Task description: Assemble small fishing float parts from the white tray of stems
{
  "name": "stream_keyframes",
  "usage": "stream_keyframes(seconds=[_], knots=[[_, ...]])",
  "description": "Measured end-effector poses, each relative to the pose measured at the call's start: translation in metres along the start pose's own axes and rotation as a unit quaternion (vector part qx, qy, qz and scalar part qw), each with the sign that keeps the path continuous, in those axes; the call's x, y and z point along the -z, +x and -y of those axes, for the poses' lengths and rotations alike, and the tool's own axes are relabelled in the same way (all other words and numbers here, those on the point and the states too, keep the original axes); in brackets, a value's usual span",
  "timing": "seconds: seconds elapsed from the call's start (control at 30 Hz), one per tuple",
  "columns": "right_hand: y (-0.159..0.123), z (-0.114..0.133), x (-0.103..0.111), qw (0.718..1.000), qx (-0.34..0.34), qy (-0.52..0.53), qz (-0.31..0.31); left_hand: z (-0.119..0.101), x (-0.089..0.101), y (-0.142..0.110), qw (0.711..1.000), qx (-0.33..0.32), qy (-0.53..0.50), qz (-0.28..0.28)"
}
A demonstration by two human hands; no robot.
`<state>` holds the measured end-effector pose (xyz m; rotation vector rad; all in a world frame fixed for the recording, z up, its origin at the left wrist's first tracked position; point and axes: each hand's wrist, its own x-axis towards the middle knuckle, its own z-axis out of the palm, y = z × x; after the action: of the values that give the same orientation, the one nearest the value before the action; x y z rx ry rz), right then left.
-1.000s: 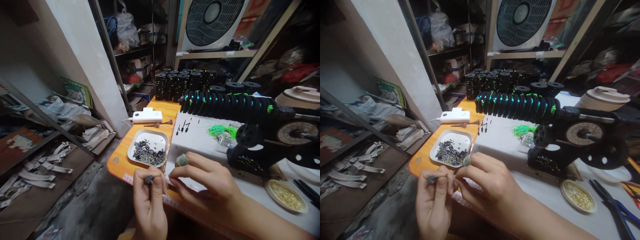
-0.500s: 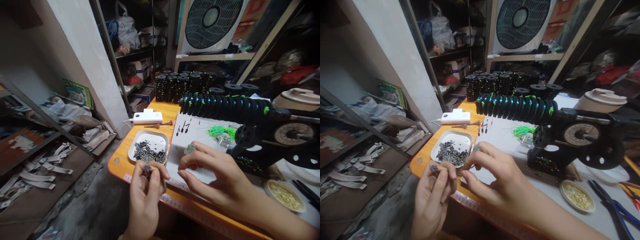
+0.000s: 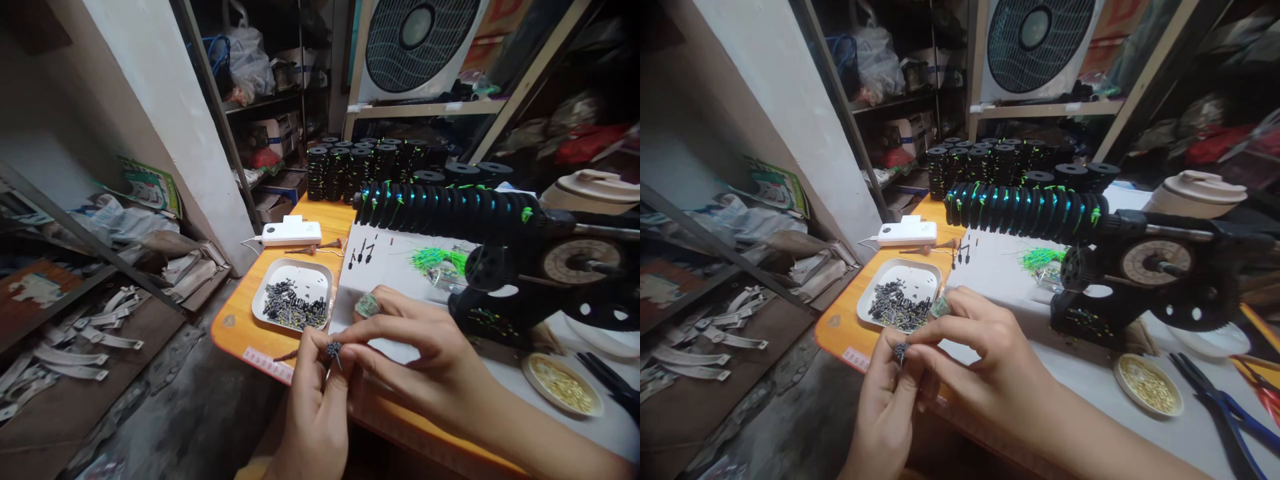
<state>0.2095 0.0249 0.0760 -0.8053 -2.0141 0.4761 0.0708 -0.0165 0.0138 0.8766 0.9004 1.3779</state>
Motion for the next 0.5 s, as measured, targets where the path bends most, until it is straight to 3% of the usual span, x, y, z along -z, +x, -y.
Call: stream_keyframes(seconds=[0.1,0.2,0.37,0.5], knots=[[-0.001,0.003,-0.002,1.0,-0.014,-0.004,0.0,0.003,-0.003,-0.001,0.999,-0.029,0.01,-0.045],[-0.002,0.002,-0.001,1.0,-0.013,-0.001,0.003,0.003,-0.004,-0.002,0.996,-0.019,-0.054,-0.061],[-0.003,-0.005,0.005,0.999,0.009,-0.037,0.005,-0.01,0.001,0.001,0.979,0.027,-0.204,-0.002],[-0.002,-0.008,0.007,0.998,0.014,-0.066,0.006,-0.018,0.006,0.001,0.97,0.044,-0.235,0.042]])
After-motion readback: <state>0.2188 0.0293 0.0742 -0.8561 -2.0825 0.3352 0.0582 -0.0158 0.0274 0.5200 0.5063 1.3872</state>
